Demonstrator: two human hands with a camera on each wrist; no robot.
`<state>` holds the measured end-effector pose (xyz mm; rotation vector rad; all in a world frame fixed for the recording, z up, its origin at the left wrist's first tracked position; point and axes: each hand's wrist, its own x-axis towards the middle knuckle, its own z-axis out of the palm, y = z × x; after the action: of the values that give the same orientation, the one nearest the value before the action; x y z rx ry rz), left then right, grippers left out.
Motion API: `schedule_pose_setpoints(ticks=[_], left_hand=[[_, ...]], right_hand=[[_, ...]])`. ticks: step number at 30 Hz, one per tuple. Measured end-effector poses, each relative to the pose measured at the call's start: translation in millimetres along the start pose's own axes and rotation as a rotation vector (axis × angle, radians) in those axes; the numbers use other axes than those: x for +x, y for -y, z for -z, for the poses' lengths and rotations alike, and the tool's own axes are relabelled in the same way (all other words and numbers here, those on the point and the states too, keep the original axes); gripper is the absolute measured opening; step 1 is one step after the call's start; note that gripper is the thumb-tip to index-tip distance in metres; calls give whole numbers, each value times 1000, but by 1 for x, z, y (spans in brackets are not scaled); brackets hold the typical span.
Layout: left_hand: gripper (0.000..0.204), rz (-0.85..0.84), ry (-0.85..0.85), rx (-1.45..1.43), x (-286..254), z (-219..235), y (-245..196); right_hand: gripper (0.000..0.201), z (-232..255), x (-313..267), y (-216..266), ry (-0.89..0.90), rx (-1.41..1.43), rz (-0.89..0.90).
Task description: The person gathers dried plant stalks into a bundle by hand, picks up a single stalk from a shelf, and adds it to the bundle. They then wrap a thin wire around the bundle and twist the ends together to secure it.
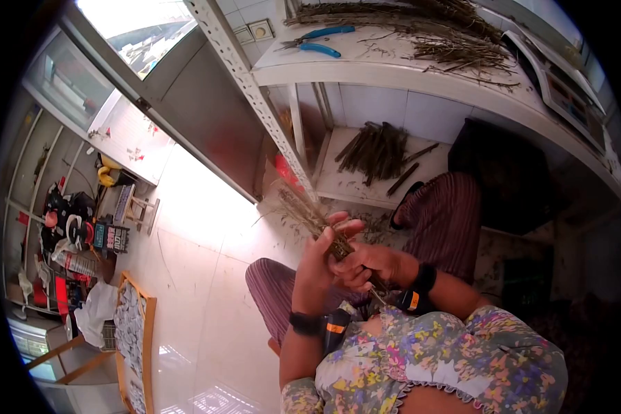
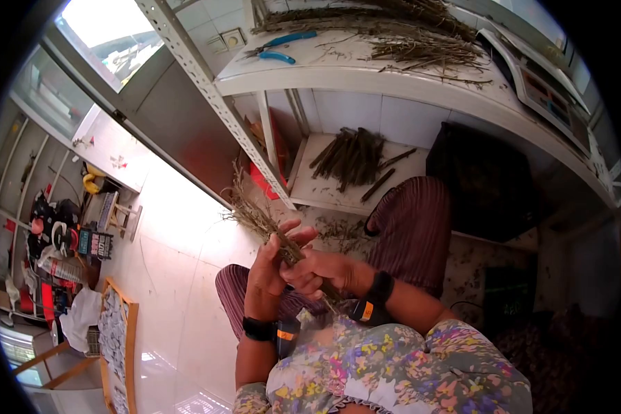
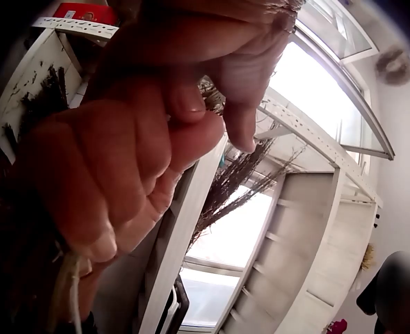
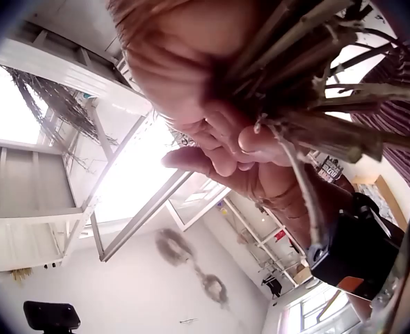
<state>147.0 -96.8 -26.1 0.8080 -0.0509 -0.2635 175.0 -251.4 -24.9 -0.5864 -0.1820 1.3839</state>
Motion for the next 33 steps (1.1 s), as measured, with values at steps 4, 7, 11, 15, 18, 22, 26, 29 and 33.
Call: schedule_pose_setpoints(ticks=[4,7,11,15,18,22,26,29,33], left_hand=[[48,104,-73,-69,-4,9,8],[44,133,-194,-37,-10,2,0],[41,47,-370,-40,-13,-5,-4],[43,47,-448,18,-18,-2,7],[44,-37,-525,63,-23,-3,20],[48,-92,-581,-179,-20,-8,23],[51,-25,-483,-100,-22,1,29],[37,-60,-443,-123,-21,-17,36],[38,-176,-450,-225,-24,-7,40]], right_hand=[[16,-4,0,-8,-49,-41,-50],[17,2,4,-15,-133,-117,-47],[17,6,13,-14,-273,-493,94],[27,8,22,-15,-459,-1222,428],[36,2,21,-15,-628,-1511,524],[39,-10,16,-1,-825,-1682,261],[31,-2,19,4,-825,-1742,330],[26,-5,27,-5,-839,-1875,309],[27,-32,35,2,-838,-1951,176]])
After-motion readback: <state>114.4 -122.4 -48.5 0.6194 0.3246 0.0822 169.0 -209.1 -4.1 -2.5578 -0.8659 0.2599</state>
